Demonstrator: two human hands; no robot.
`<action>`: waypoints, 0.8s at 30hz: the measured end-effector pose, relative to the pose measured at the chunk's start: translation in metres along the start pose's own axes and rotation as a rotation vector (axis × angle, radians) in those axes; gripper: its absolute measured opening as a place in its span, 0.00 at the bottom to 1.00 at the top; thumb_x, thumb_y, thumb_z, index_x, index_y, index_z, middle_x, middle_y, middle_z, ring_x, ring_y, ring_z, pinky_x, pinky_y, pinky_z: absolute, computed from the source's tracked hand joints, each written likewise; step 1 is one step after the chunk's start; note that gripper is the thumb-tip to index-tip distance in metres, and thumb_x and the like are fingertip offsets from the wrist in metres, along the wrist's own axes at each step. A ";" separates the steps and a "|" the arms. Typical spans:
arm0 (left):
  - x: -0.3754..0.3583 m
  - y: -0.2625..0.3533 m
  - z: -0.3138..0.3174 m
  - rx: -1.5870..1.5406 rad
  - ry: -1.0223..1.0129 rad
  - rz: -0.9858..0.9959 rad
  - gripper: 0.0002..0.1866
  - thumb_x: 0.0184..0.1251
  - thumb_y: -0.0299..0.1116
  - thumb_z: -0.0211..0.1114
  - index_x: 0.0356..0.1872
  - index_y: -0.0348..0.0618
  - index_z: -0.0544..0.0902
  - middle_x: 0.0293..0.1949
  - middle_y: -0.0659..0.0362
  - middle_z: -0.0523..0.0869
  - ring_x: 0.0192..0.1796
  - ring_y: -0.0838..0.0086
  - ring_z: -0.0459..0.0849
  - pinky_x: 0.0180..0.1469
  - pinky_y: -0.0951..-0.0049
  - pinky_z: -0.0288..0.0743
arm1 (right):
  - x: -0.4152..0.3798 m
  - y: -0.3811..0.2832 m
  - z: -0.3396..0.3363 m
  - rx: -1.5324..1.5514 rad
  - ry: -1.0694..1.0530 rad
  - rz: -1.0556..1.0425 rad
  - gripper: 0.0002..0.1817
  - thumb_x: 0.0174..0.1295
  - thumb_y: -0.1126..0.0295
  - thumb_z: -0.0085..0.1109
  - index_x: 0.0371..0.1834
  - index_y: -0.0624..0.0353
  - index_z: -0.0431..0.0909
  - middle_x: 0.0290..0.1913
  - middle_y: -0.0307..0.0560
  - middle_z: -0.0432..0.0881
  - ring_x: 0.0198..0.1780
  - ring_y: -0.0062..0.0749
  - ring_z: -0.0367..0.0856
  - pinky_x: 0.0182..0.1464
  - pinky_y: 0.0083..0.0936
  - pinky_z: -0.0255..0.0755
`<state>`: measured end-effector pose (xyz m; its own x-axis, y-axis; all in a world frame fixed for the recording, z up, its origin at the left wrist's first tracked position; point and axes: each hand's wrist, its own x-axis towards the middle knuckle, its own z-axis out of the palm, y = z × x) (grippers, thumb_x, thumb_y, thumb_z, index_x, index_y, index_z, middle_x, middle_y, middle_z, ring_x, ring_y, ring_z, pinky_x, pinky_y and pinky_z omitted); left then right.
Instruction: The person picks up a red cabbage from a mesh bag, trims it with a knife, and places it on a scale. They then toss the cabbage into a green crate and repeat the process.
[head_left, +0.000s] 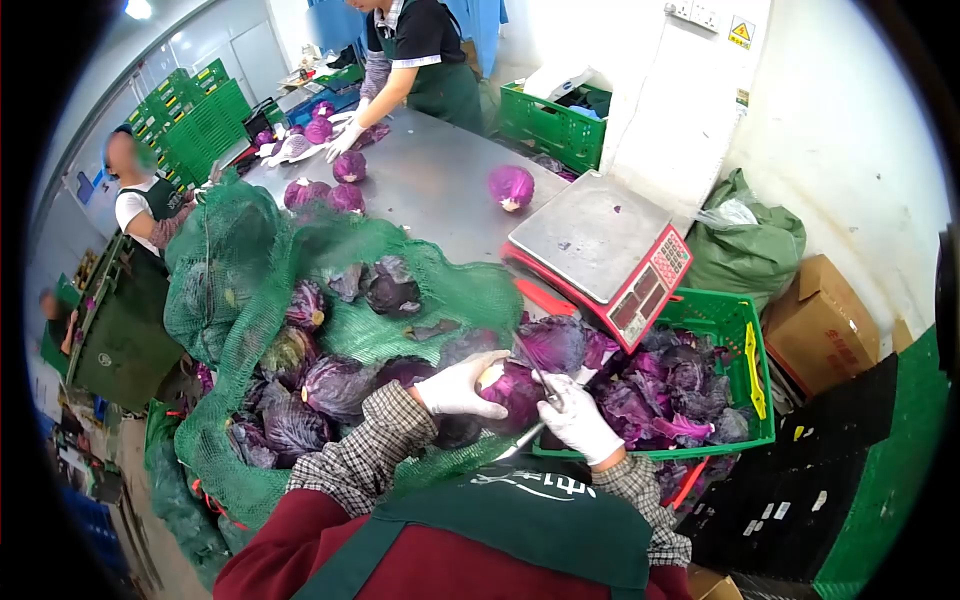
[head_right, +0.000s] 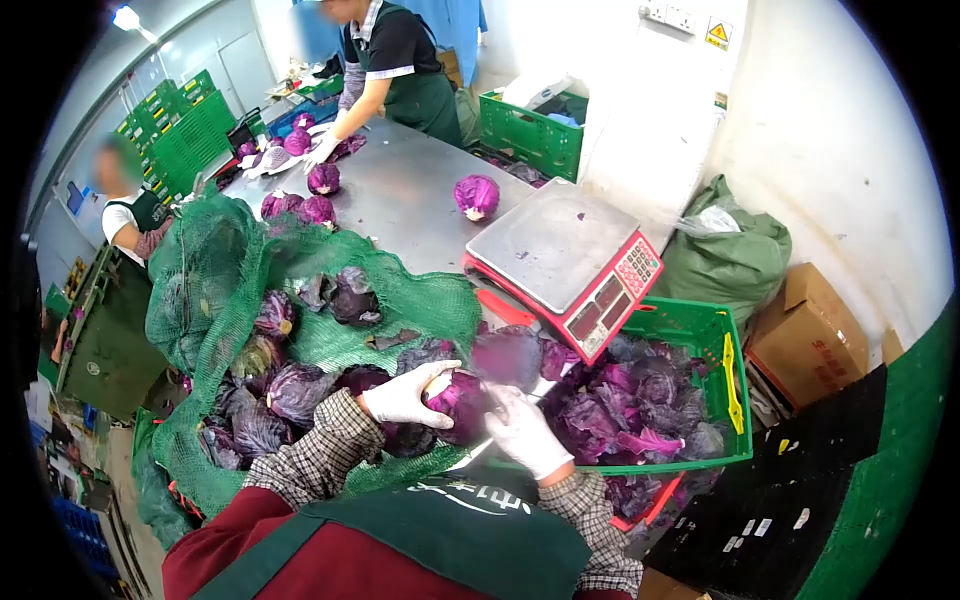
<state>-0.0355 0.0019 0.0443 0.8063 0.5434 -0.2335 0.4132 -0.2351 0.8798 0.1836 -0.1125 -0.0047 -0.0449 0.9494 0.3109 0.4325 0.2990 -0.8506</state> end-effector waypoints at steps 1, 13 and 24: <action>0.000 -0.005 -0.001 -0.028 -0.008 0.004 0.54 0.45 0.37 0.80 0.72 0.35 0.56 0.65 0.49 0.68 0.68 0.66 0.66 0.71 0.68 0.59 | 0.007 -0.005 0.004 -0.171 0.001 -0.112 0.23 0.58 0.73 0.57 0.58 0.63 0.73 0.46 0.56 0.78 0.49 0.45 0.79 0.55 0.33 0.73; 0.013 -0.047 -0.014 -0.501 0.088 -0.073 0.55 0.56 0.44 0.74 0.74 0.29 0.45 0.73 0.42 0.57 0.75 0.62 0.56 0.75 0.65 0.51 | -0.072 0.011 -0.075 0.200 0.245 0.738 0.08 0.59 0.78 0.59 0.41 0.63 0.75 0.31 0.39 0.77 0.30 0.20 0.75 0.31 0.20 0.71; 0.005 0.022 0.003 0.707 -0.046 0.236 0.63 0.40 0.52 0.77 0.73 0.31 0.49 0.71 0.36 0.57 0.75 0.45 0.52 0.74 0.43 0.40 | 0.010 -0.002 -0.008 -0.076 0.025 -0.004 0.23 0.57 0.64 0.69 0.53 0.61 0.78 0.43 0.45 0.79 0.42 0.34 0.75 0.50 0.32 0.69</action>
<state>-0.0208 -0.0029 0.0608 0.9179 0.3835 -0.1024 0.3879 -0.8118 0.4365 0.1889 -0.1040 0.0038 -0.0245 0.9453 0.3251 0.4997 0.2933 -0.8150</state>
